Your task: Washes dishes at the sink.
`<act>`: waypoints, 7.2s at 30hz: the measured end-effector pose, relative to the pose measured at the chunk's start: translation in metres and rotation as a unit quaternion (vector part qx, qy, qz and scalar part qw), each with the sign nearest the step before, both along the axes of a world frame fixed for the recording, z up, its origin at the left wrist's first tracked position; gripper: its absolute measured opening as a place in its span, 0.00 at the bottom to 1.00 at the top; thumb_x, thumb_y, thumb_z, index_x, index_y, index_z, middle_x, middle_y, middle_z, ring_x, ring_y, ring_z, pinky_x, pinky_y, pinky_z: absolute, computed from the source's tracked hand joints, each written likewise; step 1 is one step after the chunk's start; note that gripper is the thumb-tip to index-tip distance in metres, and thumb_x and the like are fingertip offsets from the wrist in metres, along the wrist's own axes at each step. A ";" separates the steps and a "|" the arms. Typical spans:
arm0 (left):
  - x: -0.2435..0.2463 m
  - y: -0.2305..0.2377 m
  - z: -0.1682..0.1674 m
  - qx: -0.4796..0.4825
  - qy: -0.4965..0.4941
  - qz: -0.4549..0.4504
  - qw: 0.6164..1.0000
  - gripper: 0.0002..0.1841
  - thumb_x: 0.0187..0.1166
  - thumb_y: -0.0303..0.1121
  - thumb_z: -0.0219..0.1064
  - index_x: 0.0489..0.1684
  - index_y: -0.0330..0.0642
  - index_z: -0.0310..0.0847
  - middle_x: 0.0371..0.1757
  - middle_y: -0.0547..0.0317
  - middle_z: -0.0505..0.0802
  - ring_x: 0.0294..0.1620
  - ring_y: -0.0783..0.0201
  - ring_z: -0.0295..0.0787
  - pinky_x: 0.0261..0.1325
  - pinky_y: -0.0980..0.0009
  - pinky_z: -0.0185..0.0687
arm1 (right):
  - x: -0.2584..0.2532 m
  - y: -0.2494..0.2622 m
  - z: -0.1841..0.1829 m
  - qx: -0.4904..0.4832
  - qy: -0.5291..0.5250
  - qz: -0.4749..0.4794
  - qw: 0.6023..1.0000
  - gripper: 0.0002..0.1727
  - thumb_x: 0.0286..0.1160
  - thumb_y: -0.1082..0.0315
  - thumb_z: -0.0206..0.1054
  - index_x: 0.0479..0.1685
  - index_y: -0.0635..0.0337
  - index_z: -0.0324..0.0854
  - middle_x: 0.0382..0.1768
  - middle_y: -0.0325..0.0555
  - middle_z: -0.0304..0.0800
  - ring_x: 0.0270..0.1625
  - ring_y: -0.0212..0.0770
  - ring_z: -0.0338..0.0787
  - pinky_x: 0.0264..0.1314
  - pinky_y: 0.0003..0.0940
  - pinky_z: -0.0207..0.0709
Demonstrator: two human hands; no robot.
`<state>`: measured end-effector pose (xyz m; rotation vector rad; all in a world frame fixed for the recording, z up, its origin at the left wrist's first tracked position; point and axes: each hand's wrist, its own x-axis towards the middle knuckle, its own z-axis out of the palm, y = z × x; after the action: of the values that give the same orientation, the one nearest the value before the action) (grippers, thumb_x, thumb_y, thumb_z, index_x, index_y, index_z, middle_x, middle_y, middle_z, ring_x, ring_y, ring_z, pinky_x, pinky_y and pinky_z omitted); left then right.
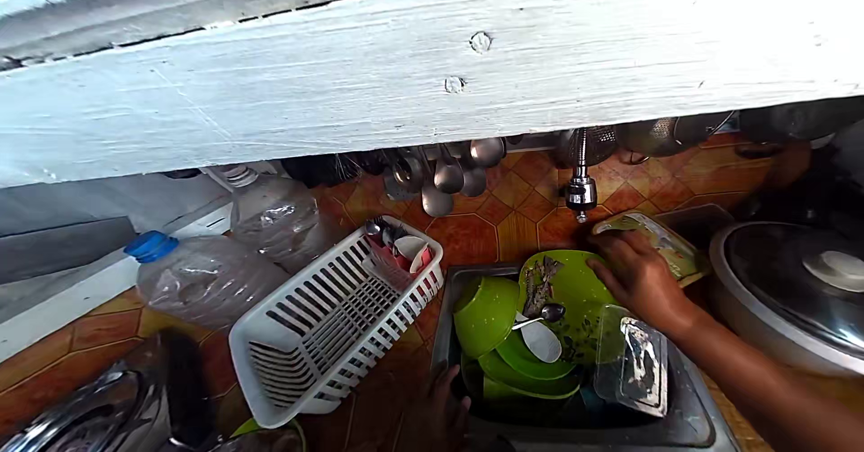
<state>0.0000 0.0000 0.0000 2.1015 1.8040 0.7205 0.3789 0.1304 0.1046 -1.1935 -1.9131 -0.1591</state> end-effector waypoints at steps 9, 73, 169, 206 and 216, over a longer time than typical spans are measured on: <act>0.020 0.018 0.029 -0.074 -0.048 0.008 0.996 0.27 0.78 0.40 0.69 0.76 0.40 0.80 0.79 0.40 0.81 0.74 0.45 0.83 0.69 0.49 0.83 | -0.040 0.077 -0.011 -0.172 0.151 -0.107 0.968 0.31 0.72 0.64 0.77 0.73 0.71 0.76 0.73 0.71 0.75 0.67 0.63 0.85 0.69 0.51 0.82; 0.113 0.122 0.111 -0.174 -0.538 0.067 0.822 0.34 0.82 0.29 0.64 0.89 0.43 0.54 0.69 0.37 0.81 0.61 0.46 0.85 0.53 0.49 0.87 | -0.015 0.004 -0.049 -0.430 0.370 -0.072 0.820 0.19 0.88 0.68 0.59 0.69 0.70 0.79 0.58 0.60 0.89 0.55 0.48 0.92 0.63 0.44 0.85; 0.164 0.122 0.015 -0.393 -0.128 -0.225 0.882 0.24 0.87 0.35 0.62 0.80 0.35 0.72 0.78 0.41 0.80 0.71 0.52 0.85 0.72 0.55 0.82 | 0.071 -0.043 -0.088 -0.274 -0.067 -0.232 0.931 0.38 0.67 0.65 0.79 0.84 0.44 0.75 0.86 0.61 0.68 0.88 0.72 0.63 0.81 0.71 0.62; 0.340 0.166 0.037 -0.208 0.107 -0.226 0.946 0.18 0.89 0.40 0.60 0.65 0.37 0.84 0.64 0.44 0.90 0.70 0.49 0.86 0.76 0.52 0.78 | 0.067 -0.197 -0.091 -0.189 0.541 -0.315 0.756 0.09 0.81 0.72 0.62 0.50 0.67 0.85 0.37 0.39 0.89 0.38 0.25 0.87 0.45 0.24 0.84; 0.232 0.108 0.075 -0.126 0.025 -0.265 0.956 0.17 0.84 0.39 0.67 0.56 0.32 0.88 0.54 0.40 0.92 0.58 0.48 0.90 0.68 0.55 0.83 | 0.042 -0.156 -0.126 -0.187 0.286 -0.316 0.885 0.25 0.82 0.56 0.62 0.61 0.72 0.86 0.62 0.68 0.88 0.65 0.64 0.89 0.69 0.61 0.80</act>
<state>0.2315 0.1075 0.0751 2.2824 1.1800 0.2812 0.4210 -0.0254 -0.0210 -1.8552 -1.0136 0.2145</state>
